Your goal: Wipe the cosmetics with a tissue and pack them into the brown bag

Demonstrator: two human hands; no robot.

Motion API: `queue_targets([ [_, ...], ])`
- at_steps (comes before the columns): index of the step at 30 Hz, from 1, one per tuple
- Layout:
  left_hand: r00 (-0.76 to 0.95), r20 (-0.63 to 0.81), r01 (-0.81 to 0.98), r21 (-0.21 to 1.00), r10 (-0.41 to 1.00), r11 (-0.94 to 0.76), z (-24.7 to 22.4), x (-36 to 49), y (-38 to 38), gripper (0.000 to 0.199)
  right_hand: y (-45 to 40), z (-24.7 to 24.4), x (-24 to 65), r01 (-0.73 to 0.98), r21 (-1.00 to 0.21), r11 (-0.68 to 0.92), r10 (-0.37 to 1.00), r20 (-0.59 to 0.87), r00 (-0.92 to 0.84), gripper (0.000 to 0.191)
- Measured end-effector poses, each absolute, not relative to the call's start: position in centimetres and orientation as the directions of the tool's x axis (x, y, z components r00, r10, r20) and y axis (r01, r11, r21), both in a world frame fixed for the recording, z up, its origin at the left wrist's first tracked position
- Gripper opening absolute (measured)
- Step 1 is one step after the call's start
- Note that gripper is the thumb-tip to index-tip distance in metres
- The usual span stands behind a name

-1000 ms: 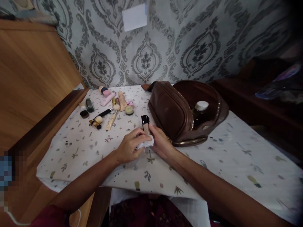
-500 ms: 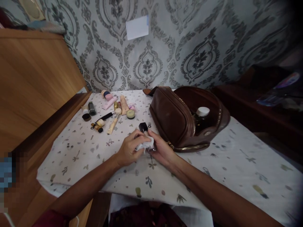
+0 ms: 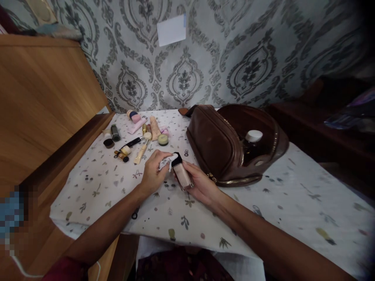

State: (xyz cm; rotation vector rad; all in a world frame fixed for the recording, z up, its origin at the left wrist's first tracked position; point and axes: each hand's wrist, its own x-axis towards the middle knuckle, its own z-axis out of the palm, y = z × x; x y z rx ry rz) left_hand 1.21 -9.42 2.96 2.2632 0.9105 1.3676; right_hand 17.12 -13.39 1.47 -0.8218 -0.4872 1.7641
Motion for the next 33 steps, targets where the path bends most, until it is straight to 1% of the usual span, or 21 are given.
queue_targets([
  [4, 0.49, 0.657, 0.281, 0.504, 0.573, -0.817, 2.5, 1.4, -10.0, 0.023, -13.1, 1.3, 17.4, -0.708, -0.649, -0.28, 0.956, -0.256, -0.144, 0.027],
  [8, 0.609, 0.645, 0.219, 0.422, 0.461, -0.88, 2.4, 1.6, -10.8, 0.026, -12.7, 1.0, 17.6, -0.735, -0.634, -0.243, 0.967, -0.221, -0.129, 0.028],
  [11, 0.685, 0.628, 0.151, 0.373, 0.369, -0.916, 2.5, 1.8, -11.3, 0.029, -12.5, 1.0, 17.8, -0.733, -0.639, -0.235, 0.967, -0.229, -0.111, 0.028],
  [13, 0.717, 0.619, 0.106, 0.357, 0.321, -0.928, 2.6, 1.9, -11.6, 0.031, -12.4, 1.1, 17.9, -0.726, -0.646, -0.236, 0.965, -0.243, -0.098, 0.028],
  [15, 0.724, 0.613, 0.086, 0.374, 0.315, -0.923, 2.7, 2.0, -11.8, 0.031, -12.4, 1.4, 18.0, -0.716, -0.65, -0.255, 0.96, -0.261, -0.105, 0.025],
  [20, 0.652, 0.613, 0.143, 0.48, 0.447, -0.866, 2.6, 2.0, -11.5, 0.026, -12.8, 2.1, 17.8, -0.727, -0.613, -0.31, 0.946, -0.278, -0.169, 0.023],
  [26, 0.427, 0.606, 0.305, 0.602, 0.672, -0.737, 3.2, 1.4, -10.2, 0.022, -13.5, 2.3, 17.2, -0.697, -0.654, -0.295, 0.95, -0.277, -0.143, 0.022],
  [30, 0.268, 0.602, 0.357, 0.663, 0.752, -0.658, 3.7, 0.8, -9.2, 0.019, -13.8, 2.6, 17.0, -0.658, -0.683, -0.318, 0.943, -0.297, -0.149, 0.023],
  [33, 0.207, 0.564, 0.367, 0.713, 0.799, -0.598, 3.6, 0.6, -8.6, 0.018, -14.0, 2.7, 17.0, -0.659, -0.669, -0.344, 0.934, -0.317, -0.167, 0.024],
])
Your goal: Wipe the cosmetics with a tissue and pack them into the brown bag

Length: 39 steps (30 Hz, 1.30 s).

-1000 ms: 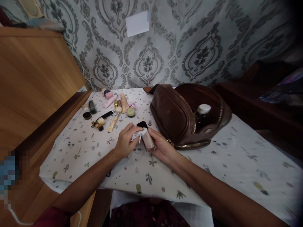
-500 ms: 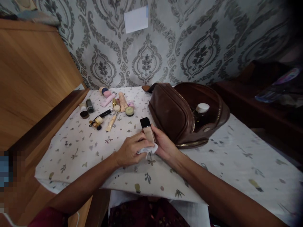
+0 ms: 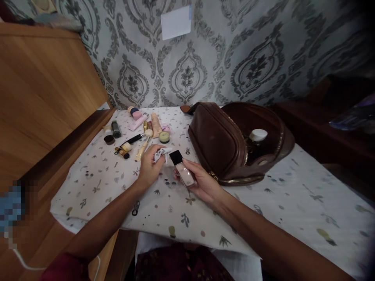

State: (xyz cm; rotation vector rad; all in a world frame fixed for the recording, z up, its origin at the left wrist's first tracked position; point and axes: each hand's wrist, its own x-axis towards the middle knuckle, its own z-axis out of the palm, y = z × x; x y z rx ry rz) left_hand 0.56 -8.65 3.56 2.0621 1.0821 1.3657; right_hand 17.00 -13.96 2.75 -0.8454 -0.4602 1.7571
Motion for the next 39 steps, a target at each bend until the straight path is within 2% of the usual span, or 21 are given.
queue_targets([
  [12, 0.225, 0.542, 0.363, 0.724, 0.809, -0.586, 2.6, 1.4, -9.2, 0.02, -13.3, 1.6, 17.3, -0.723, -0.603, -0.338, 0.925, -0.354, -0.137, 0.016],
  [24, 0.327, 0.553, 0.314, 0.701, 0.766, -0.64, 2.9, 1.2, -9.0, 0.02, -13.3, 1.7, 17.5, -0.717, -0.615, -0.328, 0.933, -0.329, -0.145, 0.018],
  [28, 0.315, 0.522, 0.311, 0.732, 0.793, -0.606, 2.7, 1.2, -8.9, 0.021, -13.5, 1.4, 17.0, -0.704, -0.636, -0.315, 0.937, -0.328, -0.123, 0.022],
  [34, 0.306, 0.368, 0.253, 0.858, 0.878, -0.448, 2.6, 1.0, -9.4, 0.027, -14.1, 1.7, 16.5, -0.632, -0.731, -0.258, 0.959, -0.271, -0.079, 0.037],
  [39, 0.301, 0.399, 0.192, 0.864, 0.866, -0.465, 2.6, 1.1, -9.9, 0.03, -14.4, 2.6, 16.3, -0.602, -0.775, -0.194, 0.979, -0.196, -0.063, 0.038],
])
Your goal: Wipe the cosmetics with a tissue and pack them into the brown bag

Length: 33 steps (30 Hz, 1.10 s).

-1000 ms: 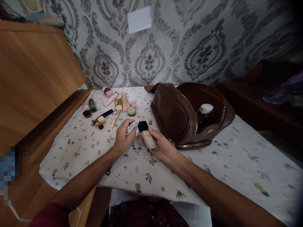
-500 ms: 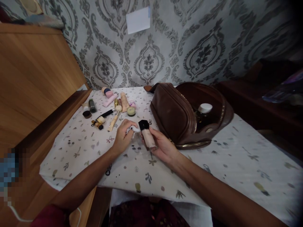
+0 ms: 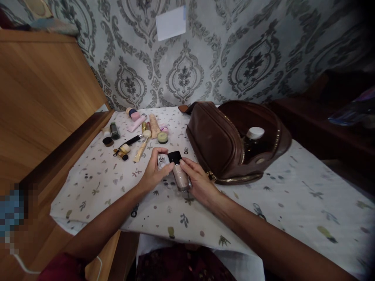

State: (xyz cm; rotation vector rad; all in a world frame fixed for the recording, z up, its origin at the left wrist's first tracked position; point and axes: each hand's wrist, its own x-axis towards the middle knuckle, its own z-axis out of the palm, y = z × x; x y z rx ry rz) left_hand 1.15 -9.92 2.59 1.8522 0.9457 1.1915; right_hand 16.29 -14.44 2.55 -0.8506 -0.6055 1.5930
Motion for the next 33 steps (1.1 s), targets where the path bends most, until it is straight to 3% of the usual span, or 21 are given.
queue_targets([
  [8, 0.176, 0.304, 0.161, 0.929, 0.936, -0.332, 2.6, 1.7, -9.5, 0.023, -13.8, 1.8, 16.8, -0.665, -0.666, -0.338, 0.92, -0.382, -0.085, 0.023],
  [13, 0.132, 0.419, 0.225, 0.87, 0.898, -0.439, 3.2, 1.3, -9.1, 0.017, -13.6, 1.2, 17.0, -0.659, -0.659, -0.362, 0.91, -0.402, -0.099, 0.022],
  [19, 0.125, 0.387, 0.2, 0.892, 0.914, -0.405, 3.2, 1.1, -9.1, 0.017, -13.7, 1.5, 16.8, -0.661, -0.646, -0.382, 0.898, -0.429, -0.1, 0.02],
  [24, 0.092, 0.441, 0.238, 0.861, 0.893, -0.45, 3.0, 1.3, -9.3, 0.018, -13.9, 2.1, 16.6, -0.658, -0.633, -0.408, 0.869, -0.491, -0.066, 0.022],
  [33, 0.24, 0.541, 0.296, 0.75, 0.806, -0.591, 3.0, 1.4, -9.9, 0.02, -13.5, 1.3, 16.4, -0.675, -0.644, -0.36, 0.905, -0.417, -0.084, 0.023],
])
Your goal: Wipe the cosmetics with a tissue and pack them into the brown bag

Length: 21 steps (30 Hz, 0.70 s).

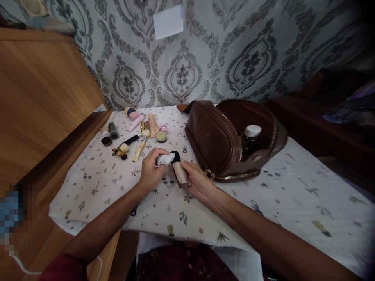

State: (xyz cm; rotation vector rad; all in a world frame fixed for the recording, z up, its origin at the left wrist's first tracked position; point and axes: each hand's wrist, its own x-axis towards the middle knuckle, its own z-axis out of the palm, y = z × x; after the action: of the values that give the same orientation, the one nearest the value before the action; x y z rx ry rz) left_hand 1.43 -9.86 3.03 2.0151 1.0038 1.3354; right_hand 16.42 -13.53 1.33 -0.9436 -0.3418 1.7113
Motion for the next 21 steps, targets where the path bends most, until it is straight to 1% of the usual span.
queue_targets([
  [4, 0.329, 0.565, 0.24, 0.725, 0.757, -0.645, 2.9, 1.5, -10.1, 0.029, -13.3, 1.2, 16.5, -0.685, -0.645, -0.338, 0.908, -0.415, -0.057, 0.021],
  [8, 0.4, 0.587, 0.197, 0.695, 0.704, -0.692, 2.8, 1.6, -10.3, 0.034, -13.0, 1.2, 16.8, -0.678, -0.658, -0.33, 0.915, -0.399, -0.058, 0.027],
  [12, 0.49, 0.592, 0.165, 0.657, 0.64, -0.735, 2.8, 1.7, -10.9, 0.033, -12.7, 1.0, 17.1, -0.691, -0.662, -0.29, 0.936, -0.348, -0.059, 0.031],
  [16, 0.579, 0.619, 0.078, 0.606, 0.531, -0.791, 2.9, 2.1, -11.7, 0.026, -12.6, 0.9, 17.4, -0.718, -0.665, -0.207, 0.958, -0.286, -0.012, 0.03],
  [18, 0.599, 0.626, 0.054, 0.591, 0.5, -0.805, 3.0, 2.2, -12.0, 0.024, -12.5, 0.9, 17.4, -0.737, -0.653, -0.173, 0.959, -0.281, 0.024, 0.03],
  [21, 0.619, 0.621, 0.049, 0.581, 0.482, -0.812, 3.0, 2.2, -12.1, 0.028, -12.4, 0.7, 17.4, -0.761, -0.633, -0.144, 0.958, -0.282, 0.054, 0.029],
])
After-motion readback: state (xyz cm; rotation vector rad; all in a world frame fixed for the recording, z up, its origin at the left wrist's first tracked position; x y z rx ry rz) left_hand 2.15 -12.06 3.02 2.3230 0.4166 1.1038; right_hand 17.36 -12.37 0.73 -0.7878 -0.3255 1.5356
